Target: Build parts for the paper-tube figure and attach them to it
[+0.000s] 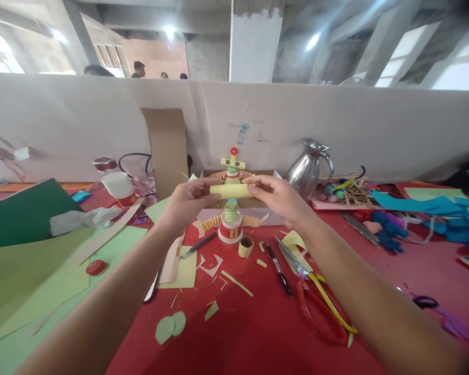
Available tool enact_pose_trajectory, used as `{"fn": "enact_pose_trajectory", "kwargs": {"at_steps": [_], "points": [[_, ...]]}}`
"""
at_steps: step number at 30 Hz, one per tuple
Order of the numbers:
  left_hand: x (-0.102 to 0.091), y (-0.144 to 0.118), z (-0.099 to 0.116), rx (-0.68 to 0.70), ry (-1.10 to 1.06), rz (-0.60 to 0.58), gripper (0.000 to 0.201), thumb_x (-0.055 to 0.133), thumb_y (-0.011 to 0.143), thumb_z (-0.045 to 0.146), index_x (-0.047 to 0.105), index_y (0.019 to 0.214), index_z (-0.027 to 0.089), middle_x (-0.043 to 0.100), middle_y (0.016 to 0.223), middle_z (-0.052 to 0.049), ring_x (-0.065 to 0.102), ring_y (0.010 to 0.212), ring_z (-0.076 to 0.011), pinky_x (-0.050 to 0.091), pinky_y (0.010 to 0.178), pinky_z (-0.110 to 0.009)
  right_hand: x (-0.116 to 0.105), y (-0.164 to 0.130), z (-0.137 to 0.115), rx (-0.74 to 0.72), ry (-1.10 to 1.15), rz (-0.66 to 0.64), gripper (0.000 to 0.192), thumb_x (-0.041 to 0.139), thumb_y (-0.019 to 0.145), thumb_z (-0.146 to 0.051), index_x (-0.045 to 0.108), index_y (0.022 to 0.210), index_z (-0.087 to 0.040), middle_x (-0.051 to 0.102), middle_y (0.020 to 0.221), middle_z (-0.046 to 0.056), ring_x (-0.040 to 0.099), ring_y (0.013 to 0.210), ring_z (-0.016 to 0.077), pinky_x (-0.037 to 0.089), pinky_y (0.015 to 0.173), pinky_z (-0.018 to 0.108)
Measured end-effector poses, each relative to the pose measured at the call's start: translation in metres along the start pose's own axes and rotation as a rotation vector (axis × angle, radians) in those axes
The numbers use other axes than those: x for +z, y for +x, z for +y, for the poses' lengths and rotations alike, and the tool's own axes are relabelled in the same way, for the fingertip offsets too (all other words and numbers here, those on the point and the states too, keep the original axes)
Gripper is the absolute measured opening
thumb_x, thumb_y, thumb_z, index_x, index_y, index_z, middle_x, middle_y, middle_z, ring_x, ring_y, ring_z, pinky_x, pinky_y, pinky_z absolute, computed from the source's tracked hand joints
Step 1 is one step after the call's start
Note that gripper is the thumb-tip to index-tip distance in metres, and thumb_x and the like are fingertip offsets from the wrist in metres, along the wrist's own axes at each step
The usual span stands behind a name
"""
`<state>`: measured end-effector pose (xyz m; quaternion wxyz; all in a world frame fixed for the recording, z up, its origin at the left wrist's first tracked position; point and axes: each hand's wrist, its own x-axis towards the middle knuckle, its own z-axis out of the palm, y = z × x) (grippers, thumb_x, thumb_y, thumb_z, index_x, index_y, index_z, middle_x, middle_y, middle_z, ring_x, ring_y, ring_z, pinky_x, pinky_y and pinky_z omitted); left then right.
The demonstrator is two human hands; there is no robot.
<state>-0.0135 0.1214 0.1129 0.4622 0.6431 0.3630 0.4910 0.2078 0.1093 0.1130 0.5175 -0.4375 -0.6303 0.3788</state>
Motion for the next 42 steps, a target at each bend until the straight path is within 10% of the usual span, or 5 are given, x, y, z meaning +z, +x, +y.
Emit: {"fn": "enact_pose_trajectory", "kwargs": {"at_steps": [22,42], "points": [[-0.008,-0.006,-0.023,0.018,0.088,-0.047,0.036,0.072,0.079,0.029,0.07,0.114,0.019,0.073,0.1,-0.006,0.067,0.093,-0.0188,0.051,0.088,-0.035,0.01,-0.013,0.022,-0.167,-0.265,0.095,0.022,0.064,0.089,-0.037,0.072,0.106,-0.025,0.073,0.096,0.003,0.065,0.076,0.0178,0.054,0.065,0.032],[-0.002,-0.022,-0.043,0.213,0.475,-0.027,0.024,0.069,0.081,0.03,0.075,0.105,0.029,0.069,0.116,-0.006,0.063,0.107,-0.0233,0.047,0.097,-0.037,0.008,-0.036,0.044,-0.273,-0.434,0.019,0.02,0.06,0.094,-0.028,0.07,0.111,-0.025,0.07,0.111,0.006,0.062,0.107,0.022,0.051,0.094,0.039]]}}
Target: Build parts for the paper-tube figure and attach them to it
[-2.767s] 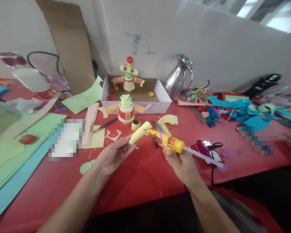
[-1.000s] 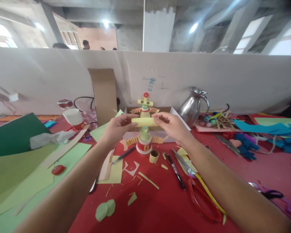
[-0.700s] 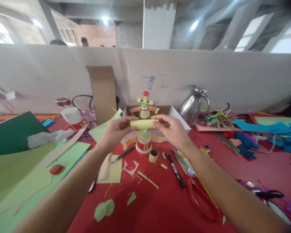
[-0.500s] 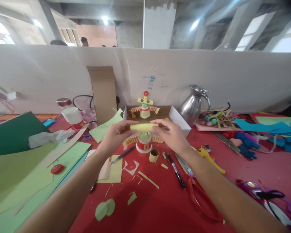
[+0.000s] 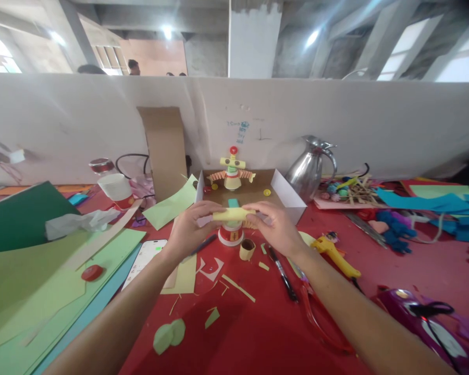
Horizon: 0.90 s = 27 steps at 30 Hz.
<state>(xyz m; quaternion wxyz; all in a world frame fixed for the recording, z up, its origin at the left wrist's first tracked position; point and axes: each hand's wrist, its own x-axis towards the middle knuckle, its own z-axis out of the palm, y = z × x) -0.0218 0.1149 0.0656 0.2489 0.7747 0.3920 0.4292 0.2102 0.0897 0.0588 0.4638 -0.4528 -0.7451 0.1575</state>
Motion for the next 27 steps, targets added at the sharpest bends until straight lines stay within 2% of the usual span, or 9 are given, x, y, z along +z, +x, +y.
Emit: {"fn": "enact_pose_trajectory", "kwargs": {"at_steps": [5,9,15,20,27], "points": [[0.005,-0.003,-0.012,0.006,0.073,0.004,0.023,0.068,0.082,0.035,0.075,0.104,0.029,0.068,0.121,-0.006,0.064,0.107,-0.0228,0.047,0.1,-0.038,0.002,-0.002,0.006,-0.049,-0.055,0.004,0.018,0.06,0.094,-0.03,0.071,0.108,-0.026,0.071,0.11,0.005,0.063,0.107,0.0229,0.048,0.098,0.04],[0.007,-0.004,-0.012,0.008,0.065,0.021,0.022,0.069,0.082,0.036,0.076,0.101,0.029,0.069,0.12,-0.006,0.063,0.108,-0.0232,0.046,0.1,-0.038,0.003,-0.001,0.008,-0.062,-0.071,0.002,0.018,0.06,0.094,-0.031,0.07,0.108,-0.026,0.071,0.11,0.005,0.063,0.107,0.0234,0.049,0.097,0.041],[-0.001,0.001,0.008,0.028,0.019,0.007,0.03,0.072,0.079,0.033,0.073,0.109,0.029,0.07,0.117,-0.005,0.062,0.109,-0.0232,0.045,0.1,-0.037,-0.005,0.005,-0.003,-0.063,-0.034,0.024,0.022,0.062,0.093,-0.03,0.069,0.113,-0.028,0.07,0.114,0.005,0.062,0.111,0.0231,0.049,0.098,0.043],[-0.007,0.005,0.022,0.018,0.014,-0.016,0.045,0.074,0.078,0.036,0.067,0.122,0.029,0.068,0.122,-0.006,0.061,0.111,-0.0236,0.045,0.098,-0.036,-0.012,0.009,-0.012,-0.096,-0.009,0.041,0.024,0.061,0.092,-0.028,0.067,0.116,-0.027,0.07,0.116,0.006,0.063,0.111,0.023,0.049,0.099,0.045],[-0.002,0.004,0.021,0.016,0.066,0.024,0.025,0.065,0.086,0.035,0.073,0.108,0.027,0.072,0.109,-0.006,0.063,0.103,-0.0223,0.046,0.093,-0.035,-0.005,0.007,-0.01,-0.141,-0.04,0.032,0.021,0.062,0.092,-0.026,0.069,0.111,-0.025,0.07,0.114,0.006,0.063,0.11,0.0224,0.049,0.1,0.042]]}}
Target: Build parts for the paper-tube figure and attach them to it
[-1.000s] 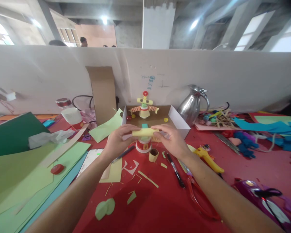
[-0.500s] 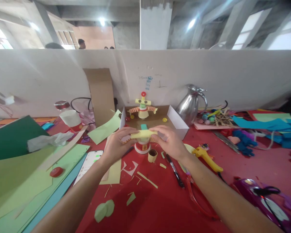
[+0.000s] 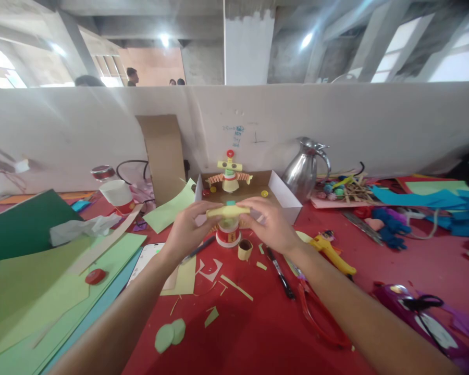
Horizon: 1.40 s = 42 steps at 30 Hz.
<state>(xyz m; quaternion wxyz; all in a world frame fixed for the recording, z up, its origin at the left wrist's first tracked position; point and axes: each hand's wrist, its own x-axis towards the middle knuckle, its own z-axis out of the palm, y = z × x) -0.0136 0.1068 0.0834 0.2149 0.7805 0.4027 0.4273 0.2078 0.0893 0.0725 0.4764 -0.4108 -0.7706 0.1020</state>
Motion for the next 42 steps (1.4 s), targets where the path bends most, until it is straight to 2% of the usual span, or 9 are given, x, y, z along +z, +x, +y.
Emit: {"fn": "enact_pose_trajectory", "kwargs": {"at_steps": [8,13,16,19,23,27,33,37,42], "points": [[0.012,-0.004,-0.023,-0.008,0.168,-0.033,0.024,0.061,0.088,0.032,0.073,0.108,0.029,0.072,0.112,-0.003,0.066,0.103,-0.0218,0.049,0.092,-0.035,0.012,-0.002,0.013,-0.065,-0.15,-0.023,0.017,0.061,0.088,-0.015,0.07,0.102,-0.018,0.072,0.109,0.01,0.064,0.107,0.0246,0.051,0.097,0.044],[0.01,0.003,-0.012,0.042,0.248,-0.007,0.027,0.062,0.087,0.027,0.069,0.113,0.03,0.071,0.114,-0.002,0.065,0.104,-0.0212,0.051,0.089,-0.036,0.008,0.005,0.013,-0.092,-0.183,-0.051,0.027,0.06,0.086,-0.011,0.069,0.109,-0.021,0.071,0.112,0.008,0.063,0.107,0.0245,0.05,0.098,0.045],[0.006,-0.008,0.006,0.097,0.331,0.218,0.03,0.067,0.083,0.023,0.065,0.113,0.026,0.066,0.116,-0.006,0.061,0.109,-0.0231,0.049,0.093,-0.039,0.004,0.01,0.008,-0.109,-0.167,-0.068,0.031,0.059,0.086,-0.01,0.067,0.113,-0.023,0.07,0.113,0.007,0.063,0.106,0.0233,0.05,0.097,0.043],[0.014,-0.042,0.025,0.085,0.324,0.509,0.013,0.067,0.082,0.02,0.062,0.094,0.022,0.064,0.096,-0.005,0.06,0.094,-0.0201,0.05,0.082,-0.035,0.0,0.014,0.002,-0.117,-0.159,-0.063,0.029,0.059,0.086,-0.011,0.067,0.111,-0.022,0.07,0.113,0.007,0.063,0.106,0.023,0.05,0.096,0.042],[0.045,-0.1,0.04,-0.15,0.031,0.288,0.014,0.058,0.085,0.016,0.054,0.073,0.021,0.058,0.073,0.0,0.055,0.065,-0.0136,0.046,0.058,-0.025,-0.002,0.014,-0.005,-0.118,-0.174,-0.077,0.028,0.059,0.087,-0.013,0.067,0.111,-0.022,0.07,0.112,0.006,0.063,0.105,0.0227,0.049,0.096,0.041],[0.072,-0.129,0.042,-0.231,-0.066,0.15,0.018,0.054,0.085,0.017,0.067,0.096,0.023,0.067,0.1,-0.006,0.065,0.082,-0.0175,0.054,0.072,-0.031,-0.005,0.015,-0.009,-0.11,-0.215,-0.072,0.026,0.061,0.086,-0.015,0.068,0.111,-0.022,0.07,0.109,0.007,0.063,0.104,0.0235,0.049,0.096,0.041],[0.084,-0.104,0.012,-0.594,-0.189,0.209,0.054,0.068,0.075,0.033,0.059,0.126,0.017,0.058,0.13,-0.017,0.066,0.104,-0.0297,0.053,0.088,-0.044,-0.006,0.022,-0.003,-0.084,-0.24,-0.105,0.028,0.059,0.085,-0.015,0.067,0.111,-0.022,0.069,0.107,0.007,0.063,0.102,0.0242,0.05,0.094,0.042],[0.096,-0.078,-0.014,-0.558,-0.116,0.311,0.072,0.076,0.066,0.033,0.054,0.131,0.014,0.052,0.139,-0.02,0.049,0.13,-0.0368,0.04,0.106,-0.051,-0.007,0.026,0.0,-0.055,-0.241,-0.112,0.03,0.058,0.083,-0.014,0.066,0.111,-0.021,0.068,0.107,0.008,0.063,0.103,0.025,0.05,0.095,0.043],[0.114,-0.063,-0.03,-0.463,-0.183,0.417,0.065,0.078,0.063,0.029,0.058,0.124,0.018,0.06,0.131,-0.015,0.053,0.126,-0.0335,0.039,0.107,-0.048,-0.017,0.028,-0.011,-0.074,-0.194,-0.145,0.042,0.061,0.078,-0.012,0.061,0.119,-0.022,0.065,0.118,0.009,0.06,0.114,0.0259,0.046,0.103,0.045]]}}
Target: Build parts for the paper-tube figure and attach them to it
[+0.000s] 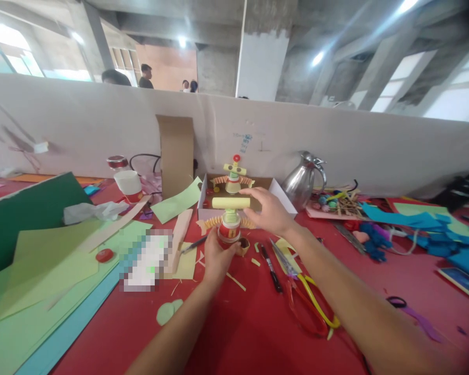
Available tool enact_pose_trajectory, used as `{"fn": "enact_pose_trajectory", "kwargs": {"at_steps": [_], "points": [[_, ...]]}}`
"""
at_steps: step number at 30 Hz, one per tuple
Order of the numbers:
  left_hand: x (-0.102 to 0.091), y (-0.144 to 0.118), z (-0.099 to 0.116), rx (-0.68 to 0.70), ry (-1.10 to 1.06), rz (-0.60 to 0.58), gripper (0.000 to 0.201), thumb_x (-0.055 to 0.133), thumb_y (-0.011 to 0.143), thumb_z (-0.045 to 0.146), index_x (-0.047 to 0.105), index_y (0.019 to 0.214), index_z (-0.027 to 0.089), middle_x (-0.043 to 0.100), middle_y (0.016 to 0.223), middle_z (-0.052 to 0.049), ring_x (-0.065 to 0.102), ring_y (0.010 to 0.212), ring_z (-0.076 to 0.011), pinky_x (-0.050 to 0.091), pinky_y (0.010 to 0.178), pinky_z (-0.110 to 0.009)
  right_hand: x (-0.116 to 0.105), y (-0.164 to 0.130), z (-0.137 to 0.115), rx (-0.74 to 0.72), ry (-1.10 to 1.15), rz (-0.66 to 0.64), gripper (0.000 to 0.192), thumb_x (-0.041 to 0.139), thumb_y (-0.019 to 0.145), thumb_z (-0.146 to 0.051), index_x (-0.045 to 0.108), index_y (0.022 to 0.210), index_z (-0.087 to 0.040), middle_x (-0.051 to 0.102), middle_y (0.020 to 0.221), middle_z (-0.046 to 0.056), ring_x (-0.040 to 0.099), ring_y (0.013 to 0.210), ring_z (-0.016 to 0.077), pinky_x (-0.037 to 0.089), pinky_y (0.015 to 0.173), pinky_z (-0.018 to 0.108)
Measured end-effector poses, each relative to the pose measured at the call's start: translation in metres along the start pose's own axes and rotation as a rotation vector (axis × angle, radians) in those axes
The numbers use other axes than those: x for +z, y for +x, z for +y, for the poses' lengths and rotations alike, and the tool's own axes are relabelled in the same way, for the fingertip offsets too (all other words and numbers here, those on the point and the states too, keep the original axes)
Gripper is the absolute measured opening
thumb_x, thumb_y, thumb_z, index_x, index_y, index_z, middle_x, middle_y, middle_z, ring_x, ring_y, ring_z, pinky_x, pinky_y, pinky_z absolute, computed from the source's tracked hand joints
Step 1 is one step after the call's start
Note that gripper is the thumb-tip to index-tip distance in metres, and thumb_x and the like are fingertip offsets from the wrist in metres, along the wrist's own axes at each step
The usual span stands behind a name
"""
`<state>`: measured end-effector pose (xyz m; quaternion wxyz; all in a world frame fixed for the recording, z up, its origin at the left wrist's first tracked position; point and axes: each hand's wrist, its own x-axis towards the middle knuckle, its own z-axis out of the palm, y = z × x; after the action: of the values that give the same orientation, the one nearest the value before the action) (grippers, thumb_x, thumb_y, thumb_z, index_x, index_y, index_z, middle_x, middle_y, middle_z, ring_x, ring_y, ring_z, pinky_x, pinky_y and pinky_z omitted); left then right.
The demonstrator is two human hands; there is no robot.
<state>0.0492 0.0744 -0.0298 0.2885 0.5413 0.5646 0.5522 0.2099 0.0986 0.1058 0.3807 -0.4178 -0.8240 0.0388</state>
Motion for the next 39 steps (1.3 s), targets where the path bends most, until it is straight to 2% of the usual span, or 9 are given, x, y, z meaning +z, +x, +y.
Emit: {"fn": "enact_pose_trajectory", "kwargs": {"at_steps": [5,11,17,21,23,26,28,32,39], "points": [[0.004,0.002,0.0,0.045,-0.087,0.013,0.053,0.078,0.064,0.025,0.062,0.114,0.02,0.066,0.116,-0.009,0.062,0.109,-0.0268,0.045,0.099,-0.042,-0.022,0.004,-0.014,-0.033,-0.014,-0.09,0.059,0.063,0.074,-0.009,0.055,0.131,-0.025,0.057,0.135,0.008,0.052,0.128,0.0257,0.039,0.111,0.045],[0.006,0.005,0.005,0.016,-0.133,0.003,0.046,0.077,0.066,0.028,0.062,0.108,0.018,0.067,0.111,-0.009,0.064,0.104,-0.0264,0.047,0.093,-0.04,-0.022,0.021,-0.022,0.072,0.031,-0.073,0.023,0.06,0.091,-0.028,0.07,0.112,-0.024,0.068,0.121,0.008,0.062,0.115,0.0238,0.048,0.101,0.044],[-0.011,-0.012,0.006,-0.081,-0.008,0.05,0.061,0.083,0.056,0.03,0.057,0.11,0.018,0.064,0.108,-0.01,0.058,0.114,-0.0329,0.043,0.099,-0.048,-0.006,0.021,-0.025,0.139,-0.003,-0.124,0.026,0.064,0.091,-0.028,0.071,0.116,-0.025,0.072,0.12,0.009,0.066,0.111,0.0281,0.052,0.096,0.049],[-0.031,-0.032,0.031,-0.073,-0.063,0.142,0.041,0.074,0.07,0.032,0.055,0.104,0.019,0.062,0.104,-0.007,0.062,0.091,-0.0222,0.051,0.081,-0.039,-0.002,0.013,-0.02,0.136,0.022,-0.109,0.026,0.064,0.09,-0.025,0.072,0.115,-0.026,0.072,0.119,0.007,0.067,0.111,0.0275,0.053,0.096,0.05],[-0.033,-0.029,0.05,-0.095,-0.209,0.093,0.032,0.069,0.078,0.035,0.056,0.102,0.019,0.062,0.093,-0.005,0.06,0.07,-0.015,0.05,0.063,-0.03,0.0,0.011,-0.018,0.148,0.046,-0.1,0.025,0.064,0.09,-0.023,0.072,0.113,-0.026,0.072,0.12,0.007,0.067,0.111,0.0266,0.052,0.098,0.049],[-0.026,-0.01,0.071,-0.13,-0.364,0.041,0.046,0.071,0.078,0.039,0.053,0.117,0.02,0.064,0.089,-0.003,0.056,0.052,-0.0099,0.043,0.044,-0.023,0.0,0.009,-0.018,0.179,0.08,-0.104,0.027,0.063,0.089,-0.019,0.072,0.114,-0.026,0.073,0.119,0.006,0.067,0.111,0.0254,0.052,0.099,0.047],[-0.017,0.006,0.075,-0.123,-0.429,0.039,0.053,0.076,0.073,0.035,0.05,0.117,0.021,0.066,0.098,-0.006,0.054,0.045,-0.0074,0.041,0.039,-0.023,0.0,0.008,-0.019,0.197,0.092,-0.111,0.03,0.063,0.088,-0.018,0.071,0.116,-0.025,0.073,0.119,0.006,0.068,0.109,0.0247,0.053,0.097,0.046],[-0.002,0.025,0.067,-0.113,-0.576,0.077,0.053,0.08,0.065,0.024,0.041,0.101,0.022,0.06,0.126,-0.014,0.056,0.042,-0.0051,0.045,0.036,-0.023,0.001,0.005,-0.014,0.212,0.115,-0.091,0.031,0.061,0.089,-0.019,0.07,0.117,-0.026,0.073,0.118,0.005,0.069,0.105,0.0239,0.054,0.095,0.045],[0.005,0.027,0.059,-0.128,-0.659,0.028,0.059,0.084,0.063,0.029,0.038,0.1,0.022,0.063,0.12,-0.013,0.057,0.04,-0.0051,0.047,0.036,-0.022,0.008,0.001,-0.003,0.159,0.159,-0.06,0.031,0.057,0.091,-0.019,0.068,0.119,-0.027,0.072,0.12,0.004,0.067,0.111,0.0222,0.052,0.098,0.043]]}}
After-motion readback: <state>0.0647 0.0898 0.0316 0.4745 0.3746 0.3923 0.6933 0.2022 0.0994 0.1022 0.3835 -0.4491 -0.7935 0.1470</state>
